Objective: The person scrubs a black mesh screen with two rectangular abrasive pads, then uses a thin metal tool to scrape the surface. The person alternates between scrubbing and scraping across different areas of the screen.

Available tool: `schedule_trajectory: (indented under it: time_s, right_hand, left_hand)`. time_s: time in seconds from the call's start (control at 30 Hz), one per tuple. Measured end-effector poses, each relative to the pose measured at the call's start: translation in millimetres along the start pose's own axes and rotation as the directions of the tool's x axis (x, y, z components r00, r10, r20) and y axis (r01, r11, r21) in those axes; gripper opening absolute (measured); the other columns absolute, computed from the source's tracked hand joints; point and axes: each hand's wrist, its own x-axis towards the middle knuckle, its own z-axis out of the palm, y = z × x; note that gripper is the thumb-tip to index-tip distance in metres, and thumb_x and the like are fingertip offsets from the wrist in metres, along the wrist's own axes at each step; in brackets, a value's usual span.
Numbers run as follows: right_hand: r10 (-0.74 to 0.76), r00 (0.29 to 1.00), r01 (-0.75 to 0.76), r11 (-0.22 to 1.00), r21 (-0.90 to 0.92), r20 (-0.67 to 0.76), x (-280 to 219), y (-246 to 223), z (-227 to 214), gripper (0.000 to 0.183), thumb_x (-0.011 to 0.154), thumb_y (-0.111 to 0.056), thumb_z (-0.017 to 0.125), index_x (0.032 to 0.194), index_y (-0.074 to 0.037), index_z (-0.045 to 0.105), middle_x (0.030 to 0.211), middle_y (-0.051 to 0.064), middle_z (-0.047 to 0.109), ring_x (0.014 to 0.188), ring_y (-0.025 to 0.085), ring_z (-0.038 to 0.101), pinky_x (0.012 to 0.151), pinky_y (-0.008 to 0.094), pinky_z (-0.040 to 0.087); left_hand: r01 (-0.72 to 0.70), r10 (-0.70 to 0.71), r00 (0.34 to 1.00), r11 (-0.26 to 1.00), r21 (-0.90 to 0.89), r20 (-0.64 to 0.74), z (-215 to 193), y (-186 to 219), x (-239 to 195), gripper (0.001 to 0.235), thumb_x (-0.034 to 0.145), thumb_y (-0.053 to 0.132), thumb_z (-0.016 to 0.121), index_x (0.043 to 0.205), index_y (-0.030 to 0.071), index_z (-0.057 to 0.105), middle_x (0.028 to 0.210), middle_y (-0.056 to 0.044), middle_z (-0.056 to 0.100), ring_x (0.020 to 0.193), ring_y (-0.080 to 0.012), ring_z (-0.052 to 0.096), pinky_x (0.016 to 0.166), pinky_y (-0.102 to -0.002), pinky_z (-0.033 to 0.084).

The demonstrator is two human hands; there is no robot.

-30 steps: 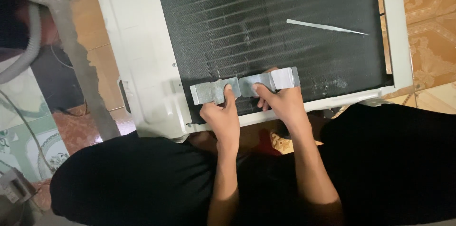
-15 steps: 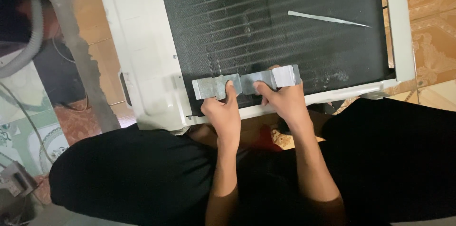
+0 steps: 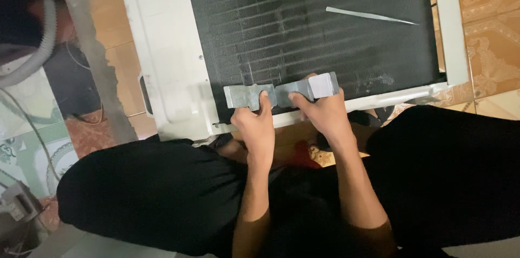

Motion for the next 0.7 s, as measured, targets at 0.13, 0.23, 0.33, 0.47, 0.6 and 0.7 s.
schedule_trajectory:
  time_s: [0.13, 0.23, 0.33, 0.47, 0.6, 0.7]
  right_hand:
    - [-0.014, 1.000, 0.014, 1.000, 0.005, -0.004, -6, 8, -2, 0.019, 0.092, -0.007, 0.073, 0.074, -0.001, 0.069, 0.046, 0.010, 0.061, 0.042, 0.018, 0.057, 0.050, 0.032, 0.047]
    - [-0.002, 1.000, 0.002, 1.000, -0.007, 0.001, -6, 3, -2, 0.024, 0.093, -0.008, 0.071, 0.071, 0.000, 0.069, 0.046, 0.010, 0.062, 0.042, 0.019, 0.057, 0.049, 0.033, 0.047]
    - [-0.041, 0.999, 0.041, 0.998, -0.043, 0.010, -9, 4, -1, 0.022, 0.092, -0.007, 0.073, 0.072, 0.002, 0.069, 0.046, 0.013, 0.063, 0.043, 0.022, 0.059, 0.050, 0.035, 0.048]
    - [0.018, 1.000, -0.017, 0.999, -0.050, 0.017, -10, 3, 0, 0.023, 0.091, -0.010, 0.074, 0.072, 0.001, 0.068, 0.047, 0.013, 0.064, 0.041, 0.021, 0.058, 0.049, 0.035, 0.048]
    - [0.121, 0.993, -0.121, 0.993, -0.005, 0.017, -16, -12, -3, 0.034, 0.092, -0.014, 0.073, 0.064, 0.003, 0.067, 0.047, 0.015, 0.065, 0.036, 0.019, 0.054, 0.042, 0.033, 0.045]
    - [0.151, 0.989, -0.150, 0.988, -0.018, 0.005, -16, -15, -3, 0.033, 0.092, -0.012, 0.070, 0.062, 0.003, 0.069, 0.045, 0.015, 0.064, 0.034, 0.021, 0.056, 0.040, 0.035, 0.046]
  left_hand:
    - [-0.042, 0.042, 0.999, 0.999, 0.027, 0.010, -1, -2, -6, 0.054, 0.094, 0.015, 0.076, 0.051, 0.007, 0.044, 0.038, -0.010, 0.035, 0.034, -0.0114, 0.034, 0.046, -0.029, 0.030]
    - [-0.065, 0.065, 0.998, 0.997, 0.034, 0.021, 0, -7, -6, 0.053, 0.094, 0.015, 0.076, 0.052, 0.002, 0.047, 0.038, -0.010, 0.036, 0.036, -0.0093, 0.039, 0.045, -0.027, 0.032]
    - [-0.058, 0.058, 0.998, 0.997, 0.044, 0.010, 4, -17, -6, 0.048, 0.090, 0.016, 0.079, 0.054, 0.004, 0.049, 0.041, -0.018, 0.040, 0.035, -0.0206, 0.038, 0.043, -0.036, 0.032]
    - [-0.038, 0.036, 0.998, 0.998, 0.057, 0.042, 3, -14, -10, 0.049, 0.092, 0.016, 0.077, 0.053, 0.001, 0.051, 0.038, -0.011, 0.041, 0.038, -0.0094, 0.038, 0.042, -0.029, 0.033]
    - [-0.017, 0.015, 0.999, 0.996, 0.084, 0.031, 2, -10, -12, 0.055, 0.089, 0.019, 0.079, 0.045, 0.002, 0.049, 0.036, -0.016, 0.041, 0.038, -0.0068, 0.038, 0.040, -0.030, 0.029]
    - [-0.047, 0.048, 0.999, 0.990, 0.133, 0.000, 4, -21, -13, 0.054, 0.088, 0.019, 0.080, 0.046, 0.001, 0.051, 0.036, -0.013, 0.044, 0.033, -0.0135, 0.046, 0.039, -0.027, 0.033]
